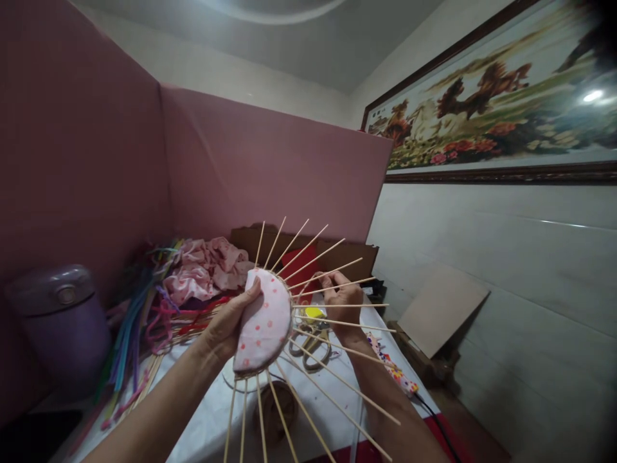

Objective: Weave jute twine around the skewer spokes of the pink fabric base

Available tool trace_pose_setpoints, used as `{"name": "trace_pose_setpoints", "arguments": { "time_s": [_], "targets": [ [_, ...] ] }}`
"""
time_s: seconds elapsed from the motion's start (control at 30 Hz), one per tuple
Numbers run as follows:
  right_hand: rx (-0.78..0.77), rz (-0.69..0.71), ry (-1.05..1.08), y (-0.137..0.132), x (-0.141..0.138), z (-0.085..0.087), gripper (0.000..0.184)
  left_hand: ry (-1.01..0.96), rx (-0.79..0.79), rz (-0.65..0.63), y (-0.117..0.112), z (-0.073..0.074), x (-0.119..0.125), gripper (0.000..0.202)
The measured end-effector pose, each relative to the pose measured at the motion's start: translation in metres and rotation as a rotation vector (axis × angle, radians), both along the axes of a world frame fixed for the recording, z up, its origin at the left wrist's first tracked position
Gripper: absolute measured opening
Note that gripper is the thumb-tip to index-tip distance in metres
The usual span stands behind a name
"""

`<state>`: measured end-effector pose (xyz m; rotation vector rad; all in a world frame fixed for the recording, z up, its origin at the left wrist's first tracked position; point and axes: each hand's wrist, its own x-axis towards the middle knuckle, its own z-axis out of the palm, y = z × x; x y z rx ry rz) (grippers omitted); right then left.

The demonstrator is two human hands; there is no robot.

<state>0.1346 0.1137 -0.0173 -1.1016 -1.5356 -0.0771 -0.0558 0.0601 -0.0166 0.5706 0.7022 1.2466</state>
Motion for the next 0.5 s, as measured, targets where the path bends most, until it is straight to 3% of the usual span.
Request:
{"name": "trace_pose_setpoints", "arguments": {
  "time_s": [0.5],
  "targets": [
    [0.015,-0.088,-0.017,0.0084,-0.0011,-0.0076,0.037,-0.018,-0.118,-0.097,-0.0013,0.0030,-0.0034,0.020]
  ]
}}
